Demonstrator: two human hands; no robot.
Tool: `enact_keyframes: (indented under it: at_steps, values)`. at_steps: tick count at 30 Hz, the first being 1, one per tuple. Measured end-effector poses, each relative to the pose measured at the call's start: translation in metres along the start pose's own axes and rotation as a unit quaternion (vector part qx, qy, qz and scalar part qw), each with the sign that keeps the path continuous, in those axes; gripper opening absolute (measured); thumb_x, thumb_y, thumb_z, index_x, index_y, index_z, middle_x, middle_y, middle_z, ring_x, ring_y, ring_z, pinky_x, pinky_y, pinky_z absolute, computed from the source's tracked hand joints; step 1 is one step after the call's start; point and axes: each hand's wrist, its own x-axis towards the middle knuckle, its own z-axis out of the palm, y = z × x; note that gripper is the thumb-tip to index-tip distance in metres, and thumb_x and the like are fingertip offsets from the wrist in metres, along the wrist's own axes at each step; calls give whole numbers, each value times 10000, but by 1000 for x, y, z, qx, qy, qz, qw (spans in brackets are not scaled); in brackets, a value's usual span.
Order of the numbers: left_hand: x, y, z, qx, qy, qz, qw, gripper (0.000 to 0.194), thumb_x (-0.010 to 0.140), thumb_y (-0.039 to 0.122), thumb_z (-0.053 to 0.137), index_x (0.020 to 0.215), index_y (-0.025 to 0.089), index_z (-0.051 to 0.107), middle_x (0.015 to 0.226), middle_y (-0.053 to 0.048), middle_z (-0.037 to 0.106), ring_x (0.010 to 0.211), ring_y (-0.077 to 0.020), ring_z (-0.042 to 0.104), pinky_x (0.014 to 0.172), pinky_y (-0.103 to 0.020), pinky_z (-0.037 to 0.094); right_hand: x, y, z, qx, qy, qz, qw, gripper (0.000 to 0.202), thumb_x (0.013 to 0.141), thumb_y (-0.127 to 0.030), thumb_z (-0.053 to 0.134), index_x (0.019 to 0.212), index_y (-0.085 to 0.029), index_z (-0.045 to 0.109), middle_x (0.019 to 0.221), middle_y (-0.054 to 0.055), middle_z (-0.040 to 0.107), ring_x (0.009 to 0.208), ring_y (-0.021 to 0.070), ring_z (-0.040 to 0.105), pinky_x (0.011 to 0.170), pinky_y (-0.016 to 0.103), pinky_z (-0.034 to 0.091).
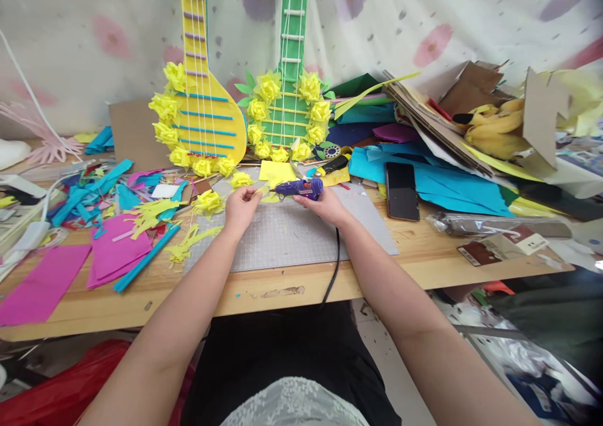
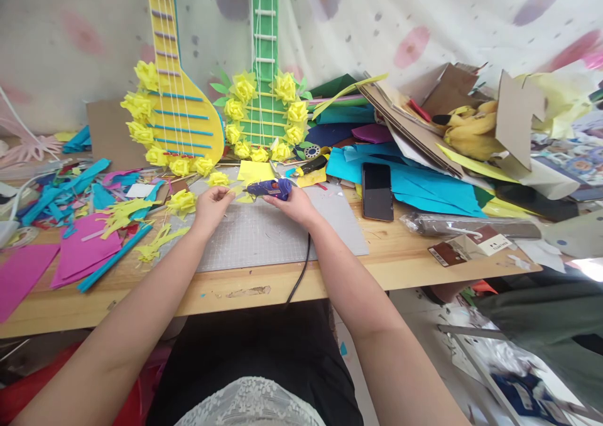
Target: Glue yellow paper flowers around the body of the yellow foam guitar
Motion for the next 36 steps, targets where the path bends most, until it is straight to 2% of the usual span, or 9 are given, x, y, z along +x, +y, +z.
enact_keyframes:
  at_steps: [8, 16, 28, 36]
  values:
    - [-1, 1, 1, 9, -10, 4, 1000, 143, 677, 317, 627, 728, 185, 641, 652, 16, 601, 595, -116, 507, 591, -241, 405, 2, 6, 2, -12, -9, -31, 999, 405, 709, -504, 670, 985, -209, 698, 1018, 66, 717, 981, 241, 652, 888, 396, 488]
    - [-2, -1, 1, 24, -22, 11, 999, 147, 686, 325, 627, 736, 188, 637, 634, 24, 583, 587, -115, 500, 596, -245, 409, 3, 8, 2, -13, -2, -38, 999, 413, 714, -510, 671, 998, -210, 694, 1030, 65, 719, 988, 240, 654, 898, 399, 487]
    - [-5, 1, 2, 67, -31, 41, 996, 120, 696, 302, 620, 729, 190, 648, 637, 28, 599, 619, -125, 527, 638, -251, 414, 2, 4, 3, 4, 32, -5, 999, 418, 673, -520, 694, 927, -189, 689, 976, 82, 719, 973, 254, 652, 843, 384, 508]
    - [0, -6, 2, 55, -24, 41, 997, 154, 704, 309, 613, 764, 185, 682, 645, 20, 615, 611, -125, 522, 627, -252, 398, 1, 4, 3, 1, 3, -36, 999, 419, 704, -519, 669, 965, -191, 688, 1022, 73, 718, 976, 243, 652, 884, 387, 491]
